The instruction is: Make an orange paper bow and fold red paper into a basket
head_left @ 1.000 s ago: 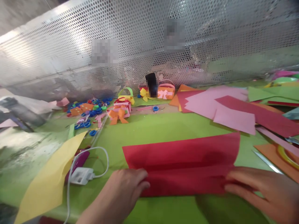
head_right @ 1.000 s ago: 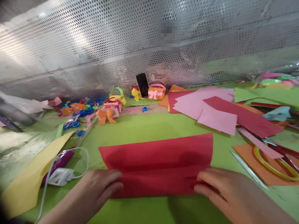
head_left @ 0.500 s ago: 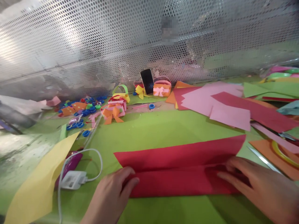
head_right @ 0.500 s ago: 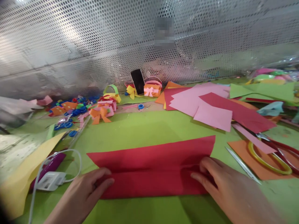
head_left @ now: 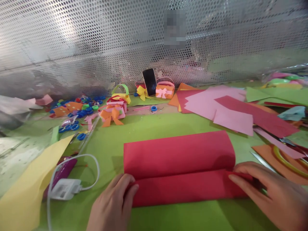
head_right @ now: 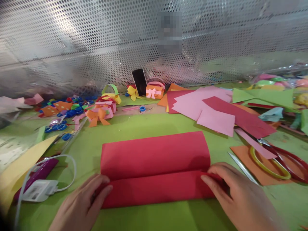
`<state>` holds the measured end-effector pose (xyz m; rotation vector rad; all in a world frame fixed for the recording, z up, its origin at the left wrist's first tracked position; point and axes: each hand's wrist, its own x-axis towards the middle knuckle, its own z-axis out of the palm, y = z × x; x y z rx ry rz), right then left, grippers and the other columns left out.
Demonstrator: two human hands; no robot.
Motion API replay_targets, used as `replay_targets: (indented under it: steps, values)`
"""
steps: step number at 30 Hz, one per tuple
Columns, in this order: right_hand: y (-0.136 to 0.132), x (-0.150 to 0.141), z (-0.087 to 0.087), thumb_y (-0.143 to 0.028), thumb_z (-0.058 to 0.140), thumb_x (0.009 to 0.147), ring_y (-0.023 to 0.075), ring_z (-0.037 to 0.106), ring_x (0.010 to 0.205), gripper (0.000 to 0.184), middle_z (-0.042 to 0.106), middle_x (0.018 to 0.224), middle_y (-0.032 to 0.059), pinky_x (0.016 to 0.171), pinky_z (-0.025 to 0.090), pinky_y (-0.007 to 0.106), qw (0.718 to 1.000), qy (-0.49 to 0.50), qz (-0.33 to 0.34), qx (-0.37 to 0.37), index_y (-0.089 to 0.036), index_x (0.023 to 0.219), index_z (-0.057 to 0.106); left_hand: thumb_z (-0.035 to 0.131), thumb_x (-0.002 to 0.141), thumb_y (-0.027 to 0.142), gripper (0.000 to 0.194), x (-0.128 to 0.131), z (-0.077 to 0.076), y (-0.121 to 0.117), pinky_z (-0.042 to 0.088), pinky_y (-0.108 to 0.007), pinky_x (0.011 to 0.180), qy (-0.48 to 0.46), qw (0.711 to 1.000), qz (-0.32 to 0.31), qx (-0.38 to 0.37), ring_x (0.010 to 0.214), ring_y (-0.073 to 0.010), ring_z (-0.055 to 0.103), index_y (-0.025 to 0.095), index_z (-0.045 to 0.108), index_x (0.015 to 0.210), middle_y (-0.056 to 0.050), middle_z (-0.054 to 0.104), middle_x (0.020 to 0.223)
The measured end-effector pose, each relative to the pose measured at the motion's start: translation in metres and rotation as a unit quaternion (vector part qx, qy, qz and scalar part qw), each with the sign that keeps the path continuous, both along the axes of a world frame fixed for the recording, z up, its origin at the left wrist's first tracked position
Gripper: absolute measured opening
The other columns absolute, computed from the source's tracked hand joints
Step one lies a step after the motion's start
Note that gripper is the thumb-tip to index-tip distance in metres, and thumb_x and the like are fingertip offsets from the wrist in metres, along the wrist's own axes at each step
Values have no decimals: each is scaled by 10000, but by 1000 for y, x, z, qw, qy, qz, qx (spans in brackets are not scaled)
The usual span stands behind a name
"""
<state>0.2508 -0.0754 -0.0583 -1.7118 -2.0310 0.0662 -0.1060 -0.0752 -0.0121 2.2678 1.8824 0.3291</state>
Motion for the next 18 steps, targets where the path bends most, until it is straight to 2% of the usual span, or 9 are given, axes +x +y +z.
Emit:
replay_targets:
  steps: [4, 9, 15, 18]
  values:
    - [1, -10, -1, -441, 438, 914, 199, 630, 596, 250, 623, 746, 32, 509, 469, 306, 997, -62, 2, 37, -243, 791, 530, 445, 913, 355, 187, 0, -3, -2, 506, -210, 578, 24, 999, 2, 28, 721, -157, 685, 265, 603, 871, 3, 702, 873]
    - [2, -16, -6, -547, 322, 930, 196, 602, 535, 397, 587, 688, 0, 454, 409, 311, 993, -68, -40, 87, -260, 720, 499, 426, 928, 360, 196, 2, -6, -4, 495, -201, 548, 62, 997, 12, 54, 695, -144, 689, 265, 587, 868, 12, 700, 869]
    - [-1, -19, -10, -564, 292, 934, 238, 614, 612, 407, 576, 701, -1, 611, 443, 383, 996, -62, -47, 51, -266, 733, 485, 416, 935, 364, 207, 2, -7, -4, 482, -205, 521, 70, 996, 1, 62, 635, -135, 673, 261, 564, 834, 23, 678, 803]
    - [-2, -20, -10, -568, 279, 935, 233, 603, 603, 417, 569, 705, 1, 621, 440, 386, 995, -67, -49, 49, -264, 731, 479, 419, 934, 369, 199, 2, -7, -3, 485, -207, 531, 66, 996, 2, 60, 648, -136, 676, 262, 563, 846, 23, 680, 818]
